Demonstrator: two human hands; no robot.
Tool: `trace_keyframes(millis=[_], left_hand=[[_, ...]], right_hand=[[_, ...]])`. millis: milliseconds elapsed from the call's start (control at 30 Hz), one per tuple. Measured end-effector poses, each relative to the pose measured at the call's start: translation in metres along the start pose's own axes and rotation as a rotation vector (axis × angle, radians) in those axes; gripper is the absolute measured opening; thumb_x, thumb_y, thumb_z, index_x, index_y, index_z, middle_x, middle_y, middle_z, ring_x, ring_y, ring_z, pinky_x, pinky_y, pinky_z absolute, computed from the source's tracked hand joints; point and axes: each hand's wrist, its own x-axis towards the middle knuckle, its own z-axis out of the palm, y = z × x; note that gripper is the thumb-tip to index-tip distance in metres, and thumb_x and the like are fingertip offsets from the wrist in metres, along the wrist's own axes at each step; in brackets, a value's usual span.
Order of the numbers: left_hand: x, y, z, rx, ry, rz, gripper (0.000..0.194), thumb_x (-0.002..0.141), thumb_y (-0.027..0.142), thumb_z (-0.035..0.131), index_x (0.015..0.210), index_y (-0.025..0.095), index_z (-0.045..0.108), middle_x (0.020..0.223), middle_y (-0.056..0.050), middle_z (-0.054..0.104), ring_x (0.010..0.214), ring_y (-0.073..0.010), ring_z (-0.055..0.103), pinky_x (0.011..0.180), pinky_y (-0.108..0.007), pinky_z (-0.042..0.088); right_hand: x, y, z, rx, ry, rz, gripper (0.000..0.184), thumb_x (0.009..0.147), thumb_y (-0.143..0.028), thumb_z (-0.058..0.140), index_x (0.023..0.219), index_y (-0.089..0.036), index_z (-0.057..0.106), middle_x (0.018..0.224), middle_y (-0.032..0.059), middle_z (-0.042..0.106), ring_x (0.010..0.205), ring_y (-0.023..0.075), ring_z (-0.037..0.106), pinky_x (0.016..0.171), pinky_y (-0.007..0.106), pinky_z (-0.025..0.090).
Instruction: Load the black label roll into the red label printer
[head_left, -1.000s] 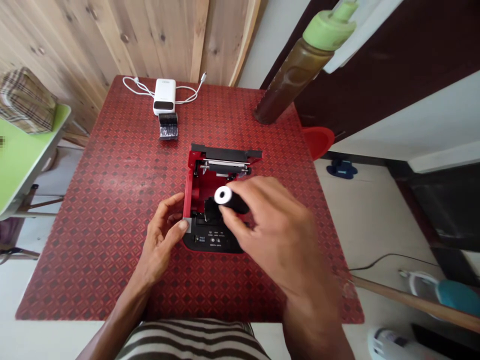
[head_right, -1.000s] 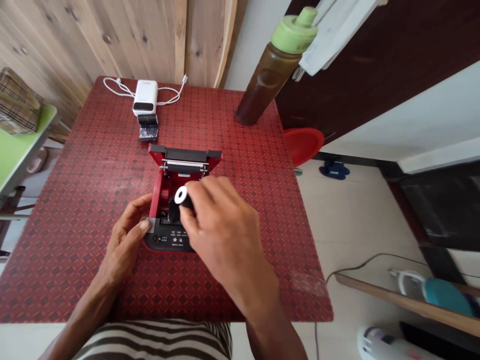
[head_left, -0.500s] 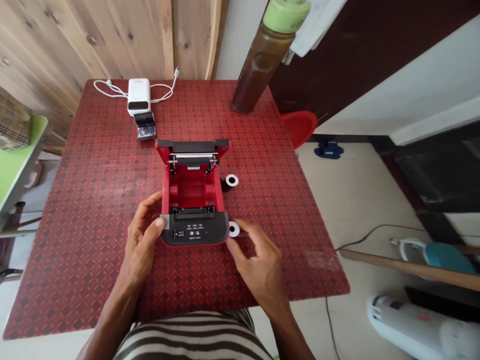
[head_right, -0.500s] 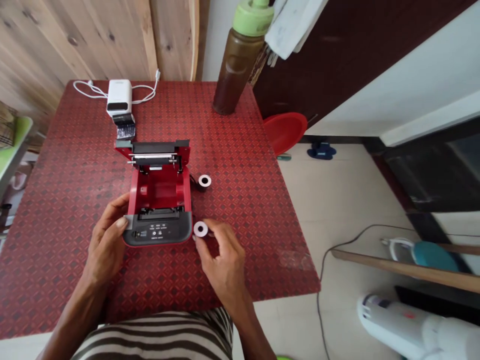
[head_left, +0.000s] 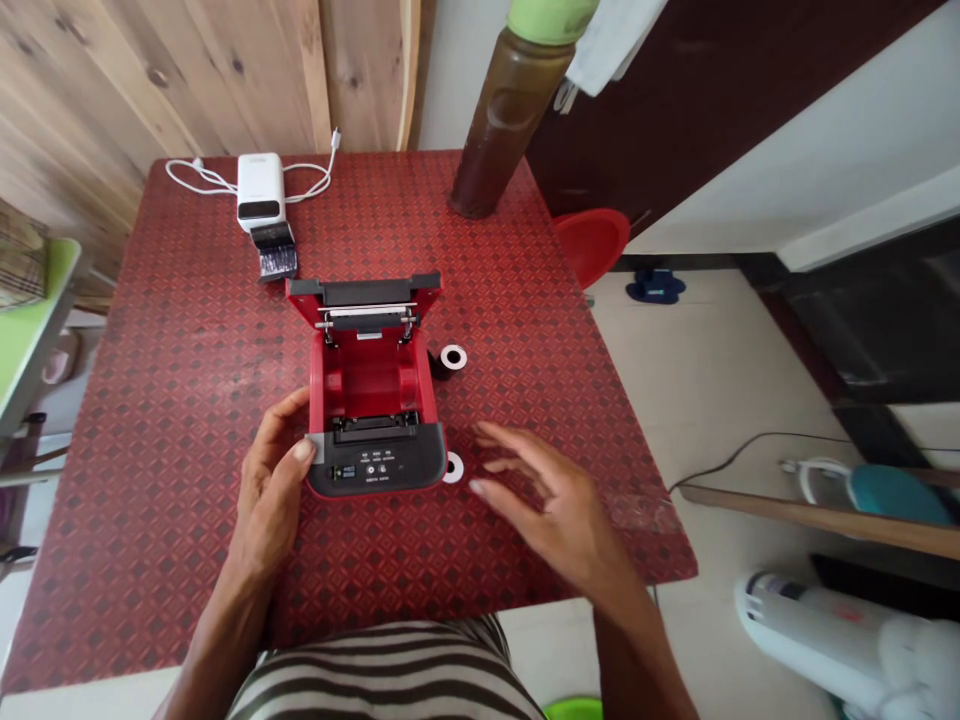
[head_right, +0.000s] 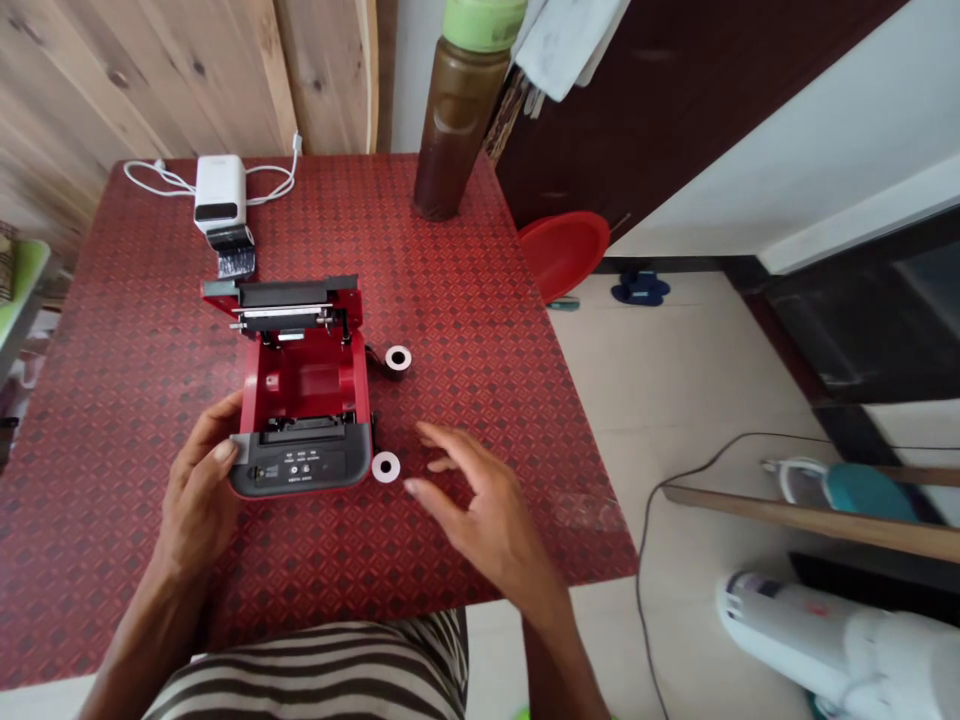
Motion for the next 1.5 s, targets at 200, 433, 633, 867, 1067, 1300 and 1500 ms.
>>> trace_keyframes(millis=[200, 433, 633, 867, 1067, 1300, 1500], left_hand=[[0.0, -0.002, -0.002, 0.014, 0.003, 0.003, 0.054, 0.103, 0.05, 0.077, 0.152, 0.03, 0.072, 0.154, -0.008, 0.074, 0.139, -0.0348, 0.071, 0.12, -0.048, 0.055], [0.0, -0.004, -0.003, 0.036, -0.012, -0.014, 0.054, 0.105, 0.051, 0.075, 0.154, 0.029, 0.07, 0.154, -0.01, 0.074, 0.139, -0.0353, 0.07, 0.121, -0.05, 0.053], [-0.001, -0.003, -0.002, 0.016, -0.039, -0.023, 0.055, 0.105, 0.05, 0.074, 0.156, 0.03, 0.067, 0.157, -0.011, 0.071, 0.141, -0.0365, 0.07, 0.118, -0.051, 0.056], [-0.002, -0.002, 0.0, 0.04, -0.038, -0.004, 0.055, 0.105, 0.052, 0.073, 0.155, 0.029, 0.068, 0.157, -0.01, 0.072, 0.147, -0.0363, 0.066, 0.123, -0.05, 0.052], [-0.002, 0.005, 0.003, 0.056, -0.036, -0.008, 0.054, 0.104, 0.053, 0.075, 0.15, 0.026, 0.069, 0.152, -0.012, 0.075, 0.137, -0.0353, 0.072, 0.114, -0.048, 0.057], [-0.003, 0.016, 0.007, 0.041, -0.06, -0.026, 0.056, 0.102, 0.057, 0.076, 0.148, 0.025, 0.068, 0.146, -0.013, 0.077, 0.122, -0.0333, 0.077, 0.104, -0.048, 0.061], [-0.003, 0.018, 0.008, 0.025, -0.056, -0.023, 0.052, 0.102, 0.055, 0.076, 0.145, 0.026, 0.069, 0.147, -0.012, 0.077, 0.126, -0.0324, 0.077, 0.108, -0.049, 0.061]], right_hand=[[0.071, 0.012, 0.006, 0.017, 0.221, -0.008, 0.04, 0.095, -0.041, 0.08, 0.132, -0.026, 0.077, 0.123, 0.0108, 0.085, 0.094, 0.0271, 0.082, 0.092, 0.05, 0.067], [0.11, 0.018, 0.052, -0.046, 0.276, -0.095, 0.031, 0.089, -0.045, 0.08, 0.112, -0.026, 0.07, 0.117, 0.0102, 0.08, 0.11, 0.0308, 0.074, 0.099, 0.051, 0.06], [0.1, 0.006, 0.034, -0.021, 0.379, -0.077, 0.029, 0.093, -0.041, 0.076, 0.116, -0.025, 0.068, 0.114, 0.0081, 0.08, 0.104, 0.0266, 0.074, 0.097, 0.048, 0.061], [0.054, -0.059, -0.039, 0.128, 0.158, -0.139, 0.032, 0.093, -0.033, 0.086, 0.124, -0.03, 0.076, 0.122, 0.005, 0.083, 0.114, 0.0254, 0.08, 0.1, 0.043, 0.067], [0.065, -0.103, -0.028, -0.077, -0.186, -0.301, 0.032, 0.096, -0.026, 0.078, 0.128, -0.029, 0.071, 0.113, 0.0028, 0.082, 0.098, 0.0225, 0.079, 0.087, 0.038, 0.066], [0.09, -0.115, 0.028, -0.457, -0.226, -0.493, 0.025, 0.104, -0.012, 0.065, 0.125, -0.023, 0.074, 0.122, 0.0094, 0.082, 0.117, 0.0301, 0.074, 0.106, 0.051, 0.062], [0.097, -0.111, 0.049, -0.674, -0.216, -0.494, 0.027, 0.103, -0.006, 0.06, 0.118, -0.021, 0.077, 0.118, 0.0133, 0.081, 0.112, 0.0339, 0.073, 0.102, 0.055, 0.062]])
